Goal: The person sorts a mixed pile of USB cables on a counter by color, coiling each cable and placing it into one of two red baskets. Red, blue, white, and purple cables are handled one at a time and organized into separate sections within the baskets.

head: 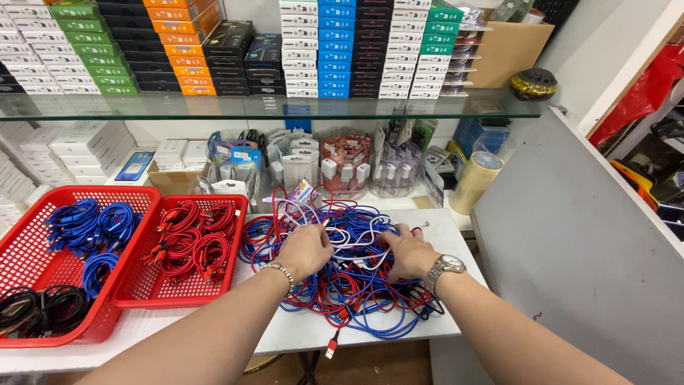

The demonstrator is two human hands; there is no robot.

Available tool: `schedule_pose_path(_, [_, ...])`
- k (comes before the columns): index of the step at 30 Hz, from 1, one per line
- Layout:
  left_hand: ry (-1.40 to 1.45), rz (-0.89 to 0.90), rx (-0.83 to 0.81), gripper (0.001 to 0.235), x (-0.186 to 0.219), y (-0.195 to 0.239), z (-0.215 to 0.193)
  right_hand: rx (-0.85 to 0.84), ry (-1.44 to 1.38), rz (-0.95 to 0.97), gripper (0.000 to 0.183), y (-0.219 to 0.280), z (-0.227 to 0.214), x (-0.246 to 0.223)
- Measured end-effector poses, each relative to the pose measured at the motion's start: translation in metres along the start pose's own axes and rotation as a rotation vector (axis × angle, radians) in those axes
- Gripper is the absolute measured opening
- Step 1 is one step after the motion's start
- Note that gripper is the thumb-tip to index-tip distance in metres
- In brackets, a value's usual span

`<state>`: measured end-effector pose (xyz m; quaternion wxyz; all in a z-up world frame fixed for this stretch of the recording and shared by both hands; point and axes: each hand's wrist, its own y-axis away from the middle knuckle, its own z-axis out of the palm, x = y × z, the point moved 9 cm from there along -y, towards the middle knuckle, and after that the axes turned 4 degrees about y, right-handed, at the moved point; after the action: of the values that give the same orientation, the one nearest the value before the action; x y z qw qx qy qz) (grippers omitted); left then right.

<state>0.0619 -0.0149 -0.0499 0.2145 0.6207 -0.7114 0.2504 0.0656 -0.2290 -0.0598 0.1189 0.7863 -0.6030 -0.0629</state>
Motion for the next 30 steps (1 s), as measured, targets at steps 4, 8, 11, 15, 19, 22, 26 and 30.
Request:
schedule_pose_path(4, [0.0, -0.012, 0.064, 0.018, 0.007, 0.004, -0.02, 0.023, -0.125, -0.037, 0.078, -0.001, 0.004, -0.005])
schedule_pose_path(8, [-0.002, 0.043, 0.159, 0.031, 0.023, -0.001, -0.04, 0.103, -0.236, -0.09, 0.042, -0.022, -0.032, 0.019])
schedule_pose_path(11, [0.035, 0.214, 0.099, 0.054, 0.043, -0.014, -0.03, 0.209, -0.282, -0.172, 0.023, -0.031, -0.087, 0.033])
schedule_pose_path(15, [0.011, 0.094, -0.172, 0.065, 0.033, -0.031, 0.014, 0.345, -0.426, -0.16, 0.02, -0.022, -0.153, 0.074])
schedule_pose_path(19, [-0.133, 0.045, -0.17, 0.037, 0.027, -0.033, 0.025, 0.454, -0.496, -0.075, 0.026, -0.011, -0.129, 0.101])
schedule_pose_path(22, [-0.163, -0.039, -0.271, 0.037, 0.021, -0.034, 0.028, 0.084, -0.296, -0.083, 0.046, -0.009, -0.03, 0.093])
schedule_pose_path(26, [-0.194, -0.118, -0.39, 0.04, 0.021, -0.043, 0.032, -0.033, -0.593, -0.125, 0.064, -0.016, 0.007, 0.115])
schedule_pose_path(30, [-0.171, -0.133, -0.346, 0.043, 0.025, -0.055, 0.035, 0.182, -0.642, 0.1, 0.031, -0.051, -0.016, 0.14])
